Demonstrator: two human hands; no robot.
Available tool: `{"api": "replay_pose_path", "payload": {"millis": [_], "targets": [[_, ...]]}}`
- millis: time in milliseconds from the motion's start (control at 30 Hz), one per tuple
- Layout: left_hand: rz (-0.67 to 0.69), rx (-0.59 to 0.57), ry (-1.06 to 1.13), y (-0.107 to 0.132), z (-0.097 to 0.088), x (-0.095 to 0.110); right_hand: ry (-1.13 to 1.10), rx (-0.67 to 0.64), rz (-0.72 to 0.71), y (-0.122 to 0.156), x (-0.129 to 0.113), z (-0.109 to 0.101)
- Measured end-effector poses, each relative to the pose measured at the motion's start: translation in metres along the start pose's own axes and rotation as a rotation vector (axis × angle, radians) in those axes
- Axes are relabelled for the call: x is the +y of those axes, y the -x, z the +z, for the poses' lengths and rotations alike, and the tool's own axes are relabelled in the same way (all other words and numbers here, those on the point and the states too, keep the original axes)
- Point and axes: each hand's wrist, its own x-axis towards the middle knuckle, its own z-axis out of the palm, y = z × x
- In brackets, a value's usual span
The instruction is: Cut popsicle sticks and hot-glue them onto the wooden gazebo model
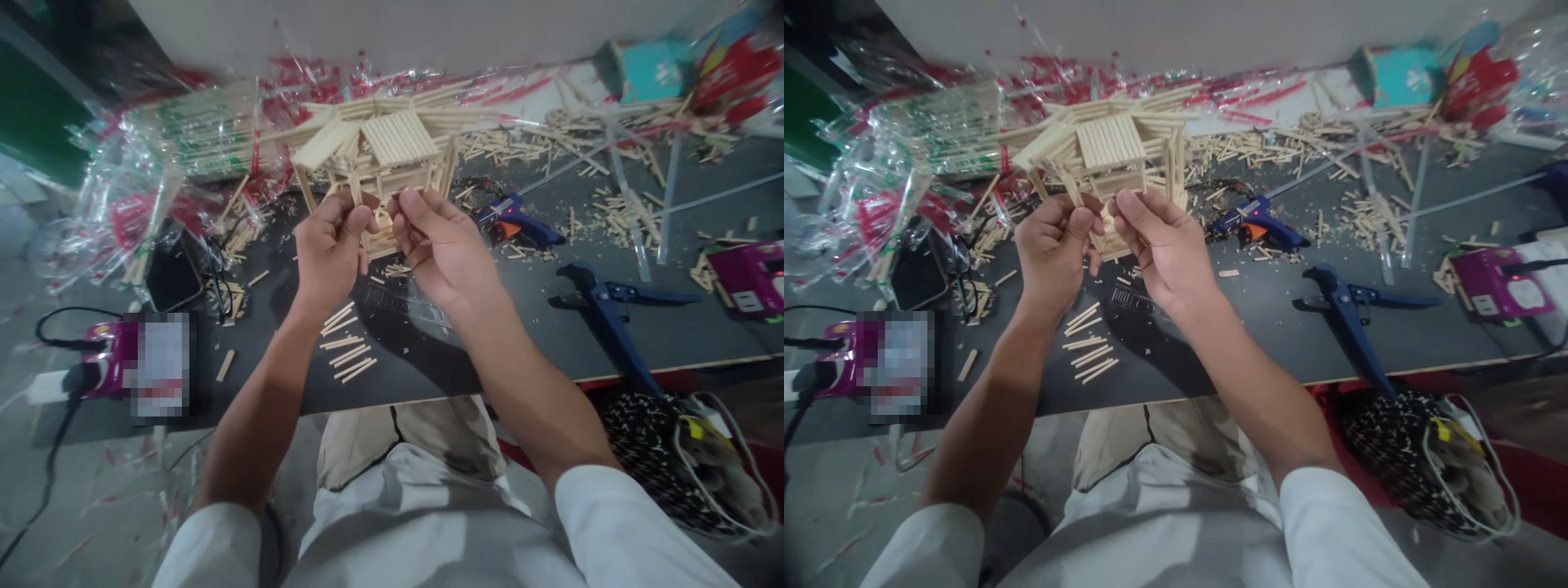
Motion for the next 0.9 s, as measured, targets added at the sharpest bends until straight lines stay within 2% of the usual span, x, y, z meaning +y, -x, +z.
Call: {"api": "replay_pose_path", "payload": {"millis": [167,300,633,900], "targets": [[0.110,-0.034,-0.035,-0.002,-0.001,-0.006,-0.102,0.043,0.080,0.008,-0.007,0.002],[0.143,-0.032,-0.025,-0.003,-0.001,-0.010,-0.128,0.068,0.104,0.008,-0.007,0.003],[0.158,-0.031,0.031,-0.002,0.002,-0.012,-0.179,0.116,0.015,0.006,0.012,0.006],[0.136,-0.043,0.037,-0.001,0.003,-0.011,-0.186,0.119,0.027,0.008,0.011,0.006]]}}
